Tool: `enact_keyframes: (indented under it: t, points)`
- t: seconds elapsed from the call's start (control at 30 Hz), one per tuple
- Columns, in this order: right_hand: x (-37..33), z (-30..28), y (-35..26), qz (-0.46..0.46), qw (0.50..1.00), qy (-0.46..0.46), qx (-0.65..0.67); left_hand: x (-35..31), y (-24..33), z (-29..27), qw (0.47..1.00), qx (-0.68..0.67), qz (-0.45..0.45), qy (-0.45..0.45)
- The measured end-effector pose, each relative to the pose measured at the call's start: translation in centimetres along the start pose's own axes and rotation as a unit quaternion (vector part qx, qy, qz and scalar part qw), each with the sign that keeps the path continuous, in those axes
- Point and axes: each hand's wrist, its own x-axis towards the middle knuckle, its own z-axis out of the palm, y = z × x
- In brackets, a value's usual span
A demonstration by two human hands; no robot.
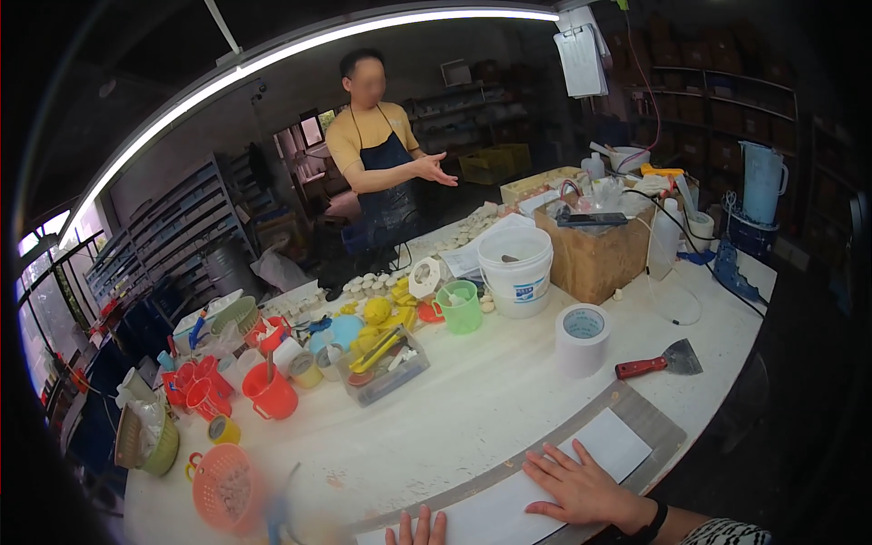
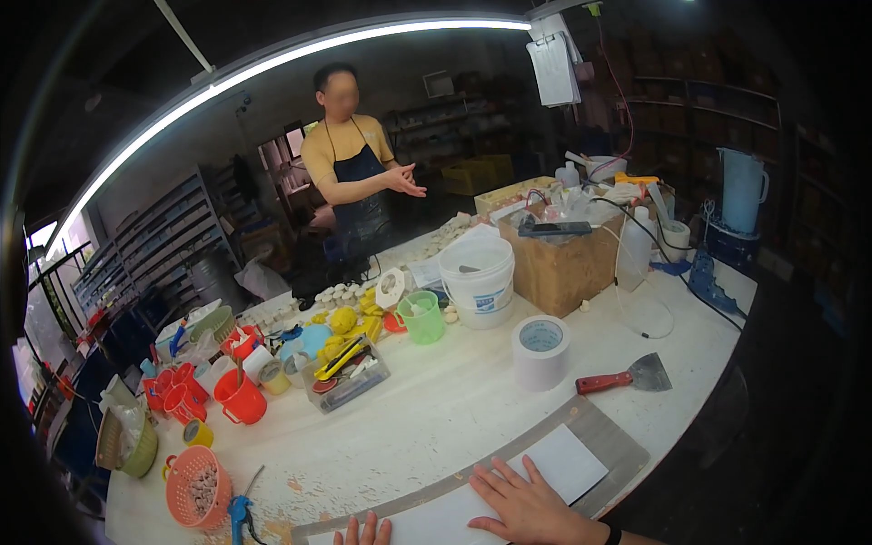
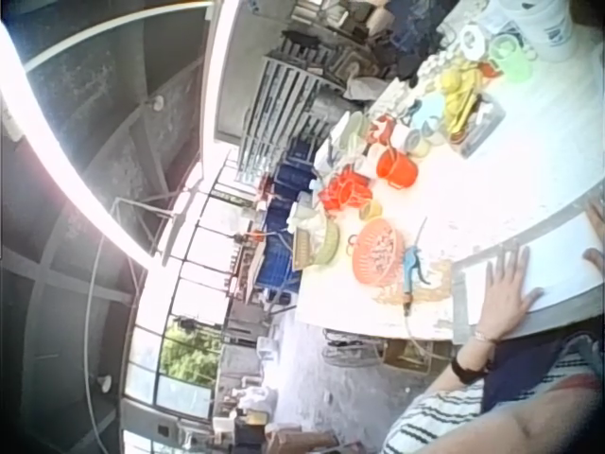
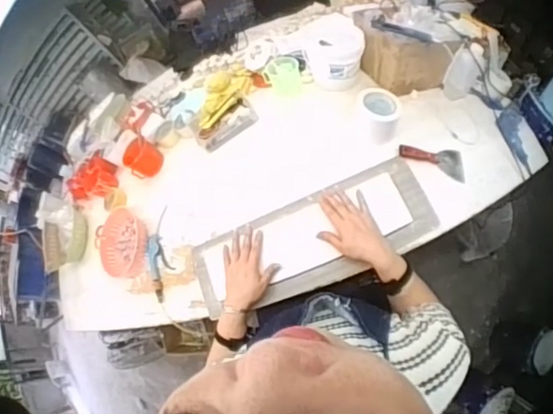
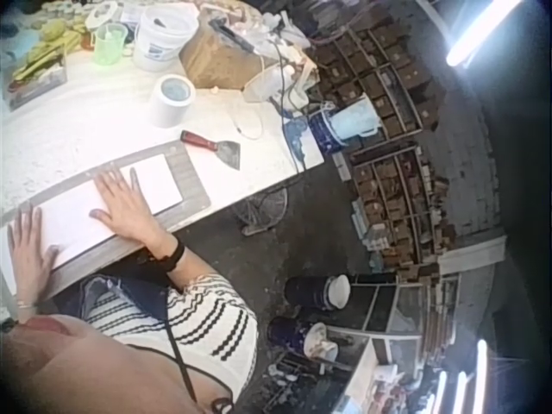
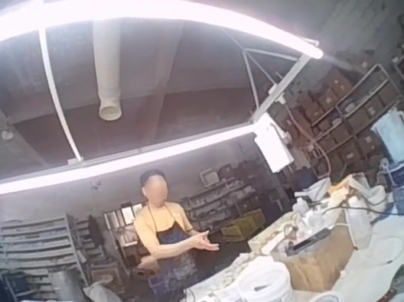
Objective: The person is applying an adhesive sandpaper sheet to a flat board and cutting the excess away with scissors.
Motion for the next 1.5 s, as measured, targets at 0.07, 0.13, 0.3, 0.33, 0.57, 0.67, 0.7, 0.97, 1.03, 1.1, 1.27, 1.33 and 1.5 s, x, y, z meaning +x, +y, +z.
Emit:
enact_keyframes:
  t: [0.07,0.13,0.3,0.33,0.57,0.67,0.7,0.97,1.03,1.1,1.27,1.33,1.5]
  points:
    - [0.02,0.02,0.00,0.001,1.000,-0.002,0.005,0.00,0.00,0.00,1.000,0.000,0.000,0.000]
    - [0.02,0.02,-0.01,0.002,1.000,-0.003,0.002,0.00,0.00,0.01,1.000,0.003,0.002,0.003]
    - [-0.02,0.07,0.02,0.001,1.000,-0.001,-0.001,0.00,0.03,0.04,1.000,0.002,0.001,0.004]
    - [-0.03,0.06,0.02,0.002,1.000,-0.003,0.002,0.00,0.02,0.04,1.000,0.002,0.002,0.006]
    - [-0.04,0.13,0.06,0.005,1.000,-0.005,0.009,0.01,-0.06,0.16,1.000,0.004,0.006,0.010]
    - [-0.03,0.18,0.07,0.006,1.000,-0.003,0.009,0.02,-0.10,0.16,1.000,0.002,0.008,0.011]
    - [-0.02,0.18,0.07,0.006,1.000,-0.003,0.010,0.02,-0.11,0.17,1.000,0.002,0.007,0.011]
    - [-0.04,0.37,0.14,-0.002,1.000,0.000,-0.004,-0.03,-0.09,0.25,1.000,0.006,0.012,0.017]
    - [0.00,0.40,0.22,-0.002,1.000,0.001,-0.002,0.05,-0.05,0.21,1.000,0.007,0.010,0.013]
    - [0.02,0.38,0.24,-0.001,1.000,0.002,-0.001,0.07,-0.06,0.22,1.000,0.006,0.011,0.015]
    - [0.05,0.22,0.21,0.003,1.000,-0.010,0.009,0.12,-0.02,0.08,1.000,0.009,0.011,0.015]
    - [0.06,0.20,0.22,0.003,1.000,-0.011,0.010,0.12,-0.06,0.16,1.000,0.010,0.010,0.013]
    - [0.05,0.23,0.19,0.002,1.000,-0.009,0.011,0.13,-0.06,0.12,1.000,0.010,0.009,0.011]
